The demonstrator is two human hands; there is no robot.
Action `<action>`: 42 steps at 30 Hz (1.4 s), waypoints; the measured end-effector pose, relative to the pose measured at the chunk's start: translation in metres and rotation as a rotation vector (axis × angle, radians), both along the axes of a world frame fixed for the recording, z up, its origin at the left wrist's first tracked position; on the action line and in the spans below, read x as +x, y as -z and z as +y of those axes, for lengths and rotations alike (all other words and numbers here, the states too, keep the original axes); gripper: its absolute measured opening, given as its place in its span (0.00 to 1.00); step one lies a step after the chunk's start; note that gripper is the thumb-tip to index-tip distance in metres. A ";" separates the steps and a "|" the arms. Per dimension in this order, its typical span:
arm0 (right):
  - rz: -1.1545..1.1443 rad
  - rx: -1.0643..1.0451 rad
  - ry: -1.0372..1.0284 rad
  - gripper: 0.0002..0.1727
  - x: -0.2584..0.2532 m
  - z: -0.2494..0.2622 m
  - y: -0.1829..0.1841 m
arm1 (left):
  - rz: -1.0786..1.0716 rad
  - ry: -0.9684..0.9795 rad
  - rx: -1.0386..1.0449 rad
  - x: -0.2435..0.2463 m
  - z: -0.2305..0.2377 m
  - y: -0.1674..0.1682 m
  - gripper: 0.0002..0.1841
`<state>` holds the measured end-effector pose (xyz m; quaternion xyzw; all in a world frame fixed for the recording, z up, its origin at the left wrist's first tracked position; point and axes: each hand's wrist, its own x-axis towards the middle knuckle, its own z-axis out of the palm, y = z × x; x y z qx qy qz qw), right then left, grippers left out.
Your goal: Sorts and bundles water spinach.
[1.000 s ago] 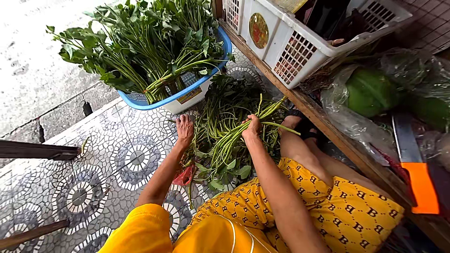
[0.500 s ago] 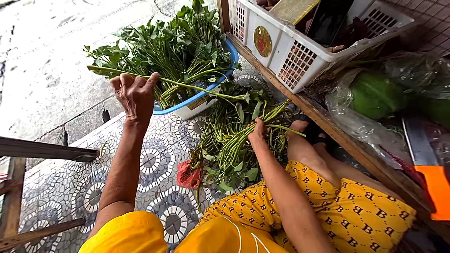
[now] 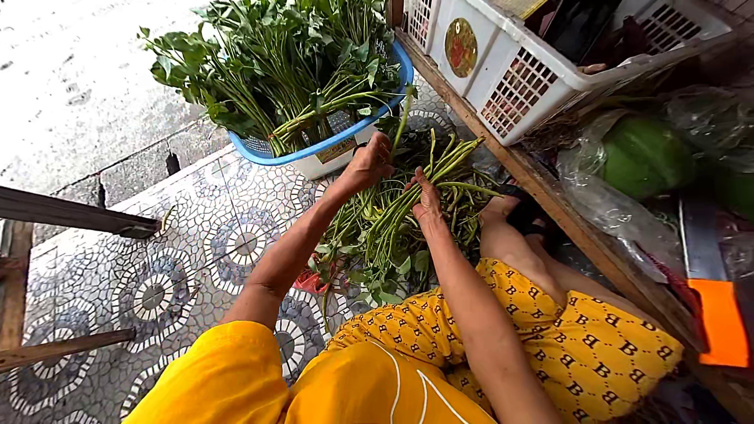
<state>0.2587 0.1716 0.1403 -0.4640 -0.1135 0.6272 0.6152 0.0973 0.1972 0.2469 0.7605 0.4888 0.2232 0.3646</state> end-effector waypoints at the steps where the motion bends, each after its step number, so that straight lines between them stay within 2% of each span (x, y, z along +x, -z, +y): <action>1: -0.003 0.005 0.008 0.06 0.000 0.000 0.000 | -0.012 0.039 -0.034 0.011 -0.003 0.010 0.29; 3: -0.014 0.018 0.040 0.06 0.001 0.001 0.003 | -0.020 0.086 -0.091 0.025 -0.006 0.028 0.27; 5: -0.032 0.024 0.073 0.07 0.001 0.001 0.008 | -0.019 0.091 -0.117 0.033 -0.005 0.044 0.20; 10: -0.079 0.035 0.091 0.15 0.001 0.003 0.008 | -0.008 0.053 -0.121 0.035 -0.006 0.059 0.16; 14: -0.119 -0.038 0.177 0.13 0.002 0.004 0.004 | -0.019 -0.031 -0.145 0.012 -0.030 0.074 0.14; 21: -0.076 -0.064 0.207 0.06 0.004 0.003 0.005 | -0.106 -0.268 -0.189 -0.046 -0.110 0.117 0.16; 25: -0.085 -0.057 0.220 0.05 0.004 0.002 0.000 | 0.015 -0.267 -0.083 -0.036 -0.116 0.131 0.18; 29: -0.073 -0.051 0.233 0.05 0.005 0.001 0.002 | 0.101 -0.375 -0.028 -0.024 -0.111 0.157 0.13; 32: -0.036 -0.055 0.234 0.08 0.008 0.003 0.004 | 0.091 -0.516 -0.091 -0.016 -0.105 0.158 0.16; 34: -0.017 -0.045 0.223 0.07 0.009 0.003 0.005 | 0.102 -0.542 -0.003 -0.017 -0.102 0.156 0.15; 36: 0.007 -0.036 0.196 0.06 0.008 0.002 0.006 | 0.066 -0.464 0.059 -0.019 -0.097 0.144 0.18; 38: 0.025 -0.020 0.157 0.05 0.006 0.001 0.007 | -0.031 -0.344 -0.010 -0.017 -0.093 0.128 0.22; 42: 0.022 0.002 0.160 0.05 0.006 0.003 0.008 | -0.204 -0.268 -0.071 -0.003 -0.086 0.116 0.16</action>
